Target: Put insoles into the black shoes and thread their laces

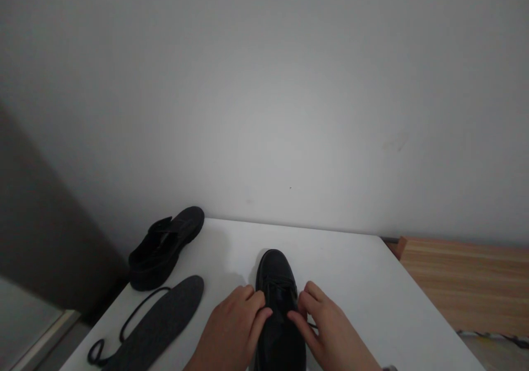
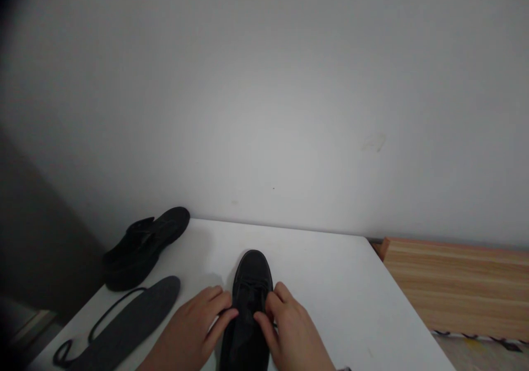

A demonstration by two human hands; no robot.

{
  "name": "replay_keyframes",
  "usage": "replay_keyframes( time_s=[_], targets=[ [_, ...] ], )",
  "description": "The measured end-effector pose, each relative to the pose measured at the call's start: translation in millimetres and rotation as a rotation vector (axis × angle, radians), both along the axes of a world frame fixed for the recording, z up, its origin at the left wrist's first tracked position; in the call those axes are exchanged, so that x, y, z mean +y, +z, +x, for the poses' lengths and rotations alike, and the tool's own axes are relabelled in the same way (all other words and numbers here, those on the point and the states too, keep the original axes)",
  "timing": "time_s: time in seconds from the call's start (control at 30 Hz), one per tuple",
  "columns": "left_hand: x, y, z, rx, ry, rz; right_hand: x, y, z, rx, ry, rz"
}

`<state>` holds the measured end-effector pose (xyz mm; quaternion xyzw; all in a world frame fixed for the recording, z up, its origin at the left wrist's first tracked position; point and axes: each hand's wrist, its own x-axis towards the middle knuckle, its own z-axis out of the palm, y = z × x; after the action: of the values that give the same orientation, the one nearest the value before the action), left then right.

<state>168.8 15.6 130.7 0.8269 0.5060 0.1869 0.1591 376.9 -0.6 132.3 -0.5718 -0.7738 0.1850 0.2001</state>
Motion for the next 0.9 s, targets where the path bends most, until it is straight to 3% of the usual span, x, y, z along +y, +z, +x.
replay_keyframes(
  time_s=[0.13,0.37,0.9],
  targets=[
    [-2.9,4.3,-1.6,-0.105,-0.001,0.007,-1.9,6.0,1.1,-0.005,0.021,-0.085],
    [-4.6,-0.8,-1.4,-0.276,-0.050,-0.082,-5.1,0.4,8.6,0.099,0.025,-0.044],
    [-5.4,2.1,6.8,-0.318,-0.140,-0.185,-13.8,-10.4,1.8,0.218,0.064,-0.025]
  ],
)
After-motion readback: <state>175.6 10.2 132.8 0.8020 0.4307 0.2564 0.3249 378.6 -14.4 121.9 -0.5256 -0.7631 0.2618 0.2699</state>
